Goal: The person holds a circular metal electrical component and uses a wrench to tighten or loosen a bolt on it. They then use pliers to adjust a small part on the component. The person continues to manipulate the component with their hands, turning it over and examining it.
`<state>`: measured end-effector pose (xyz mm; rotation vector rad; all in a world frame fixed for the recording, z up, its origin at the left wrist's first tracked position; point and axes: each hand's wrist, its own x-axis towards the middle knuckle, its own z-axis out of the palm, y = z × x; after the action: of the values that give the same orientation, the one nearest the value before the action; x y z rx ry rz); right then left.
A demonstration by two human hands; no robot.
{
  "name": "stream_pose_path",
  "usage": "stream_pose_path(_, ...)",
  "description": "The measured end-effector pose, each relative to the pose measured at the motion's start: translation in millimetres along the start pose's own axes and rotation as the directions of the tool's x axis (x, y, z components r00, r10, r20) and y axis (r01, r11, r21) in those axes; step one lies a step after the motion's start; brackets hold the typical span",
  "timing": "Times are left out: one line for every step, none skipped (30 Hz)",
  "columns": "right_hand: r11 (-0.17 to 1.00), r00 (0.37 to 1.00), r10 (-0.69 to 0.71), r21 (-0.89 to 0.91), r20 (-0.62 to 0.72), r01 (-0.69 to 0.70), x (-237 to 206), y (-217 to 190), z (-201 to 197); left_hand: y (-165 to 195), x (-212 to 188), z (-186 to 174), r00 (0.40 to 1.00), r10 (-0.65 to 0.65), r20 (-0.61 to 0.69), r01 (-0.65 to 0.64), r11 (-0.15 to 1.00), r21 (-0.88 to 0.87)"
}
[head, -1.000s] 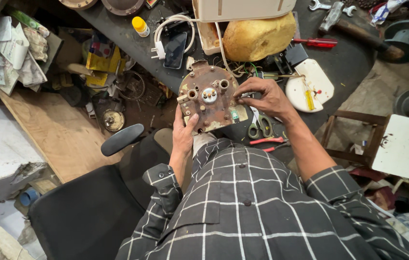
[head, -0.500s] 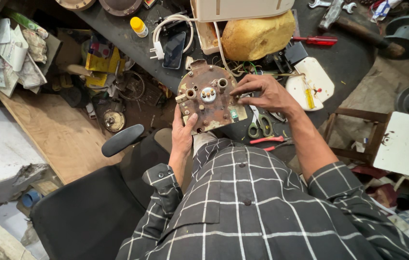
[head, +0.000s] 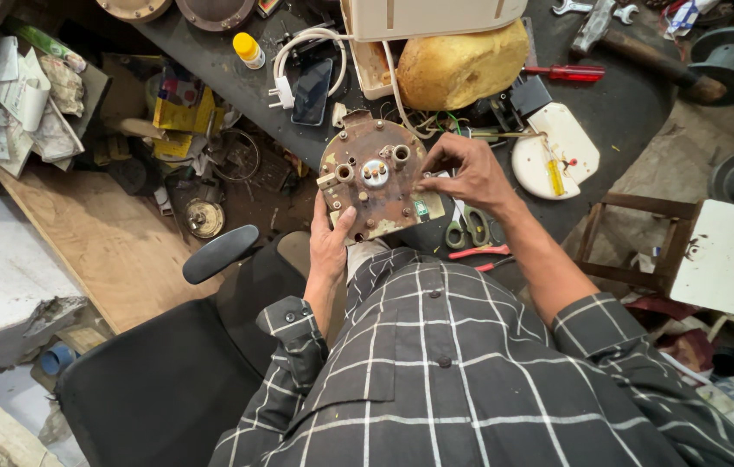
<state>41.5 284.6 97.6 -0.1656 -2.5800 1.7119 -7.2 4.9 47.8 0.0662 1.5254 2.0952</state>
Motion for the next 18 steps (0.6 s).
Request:
stream_pose_path(0.998, 0.999, 0.032, -0.048, -0.027, -0.033, 0.2, 0.5, 2.7, -0.1, 0.5, 0.7, 1.000, -0.008, -0.004, 0.008, 1.000, -0.024)
stream_pose_path(0.999, 0.999, -0.023, -0.037, -0.042, 0.022, -0.6, 1.1, 5.2, 0.4, 0.9, 0.8, 1.000, 0.000, -0.003, 0.000, 1.000, -0.010)
stream_pose_path(0.997, 0.995, -0.076, -0.025, -0.057, 0.075, -3.0, 1.9, 7.1, 0.9, 0.6, 0.6, 1.000, 0.006, -0.003, -0.006, 1.000, 0.004)
stream_pose_path(0.991, 0.989, -0.130, -0.015, -0.072, 0.129, -4.7, 3.3, 8.2, 1.4, 0.6, 0.4, 1.000, 0.014, -0.003, -0.014, 1.000, 0.018)
stream_pose_path(0.986, 0.986, -0.158, 0.055, -0.051, 0.160, -6.0, 5.1, 8.0, 2.1, 1.4, -0.1, 1.000, 0.014, -0.005, -0.014, 1.000, 0.021)
stream_pose_path(0.974, 0.983, -0.183, 0.127, -0.031, 0.185, -9.2, 6.8, 6.9, 2.6, 1.3, -0.6, 1.000, 0.011, -0.007, -0.011, 1.000, 0.024)
stream_pose_path(0.958, 0.978, -0.207, 0.199, -0.013, 0.206, -12.2, 8.4, 5.7, 2.6, 0.8, -0.7, 1.000, 0.007, -0.009, -0.007, 1.000, 0.024)
stream_pose_path(0.958, 0.988, -0.152, 0.248, 0.001, 0.147, -12.8, 9.9, 5.1, 2.5, 0.9, -0.8, 1.000, 0.011, -0.006, -0.011, 1.000, 0.017)
stream_pose_path(0.951, 0.995, -0.097, 0.296, 0.018, 0.087, -12.3, 10.8, 5.7, 2.4, 1.3, -1.0, 1.000, 0.015, -0.003, -0.015, 1.000, 0.011)
stream_pose_path(0.939, 0.999, -0.039, 0.343, 0.036, 0.025, -13.0, 10.9, 6.6, 2.0, 0.9, -1.0, 1.000, 0.016, 0.001, -0.016, 1.000, 0.005)
stream_pose_path(0.962, 1.000, 0.004, 0.273, -0.022, 0.002, -13.7, 10.2, 9.0, 1.1, 0.3, -0.3, 1.000, 0.008, -0.003, -0.008, 1.000, -0.003)
stream_pose_path(0.979, 0.996, 0.040, 0.202, -0.084, -0.023, -12.0, 8.9, 13.8, 0.2, 1.3, 0.4, 1.000, 0.005, -0.006, -0.005, 1.000, -0.010)
stream_pose_path(0.990, 0.987, 0.071, 0.132, -0.147, -0.052, -10.0, 7.1, 18.2, -0.3, 2.5, 0.8, 1.000, 0.003, -0.010, -0.003, 1.000, -0.016)
stream_pose_path(0.993, 0.989, 0.049, 0.111, -0.142, -0.033, -10.3, 5.0, 21.4, -0.9, 2.4, 1.1, 1.000, 0.012, -0.002, -0.012, 1.000, -0.012)
stream_pose_path(0.996, 0.990, 0.025, 0.089, -0.136, -0.013, -11.0, 3.2, 23.8, -1.2, 2.7, 1.0, 1.000, 0.022, 0.006, -0.022, 1.000, -0.008)
stream_pose_path(0.998, 0.991, -0.001, 0.067, -0.131, 0.010, -11.2, 2.2, 24.1, -1.2, 3.8, 0.9, 0.999, 0.036, 0.014, -0.036, 0.999, -0.004)
stream_pose_path(0.995, 0.993, -0.056, 0.075, -0.102, 0.064, -12.4, 2.2, 21.9, -1.1, 4.9, 0.5, 0.999, 0.040, 0.011, -0.040, 0.999, -0.001)
stream_pose_path(0.990, 0.992, -0.108, 0.087, -0.070, 0.114, -16.0, 2.9, 17.5, -0.8, 4.7, -0.2, 0.999, 0.040, 0.005, -0.040, 0.999, 0.004)
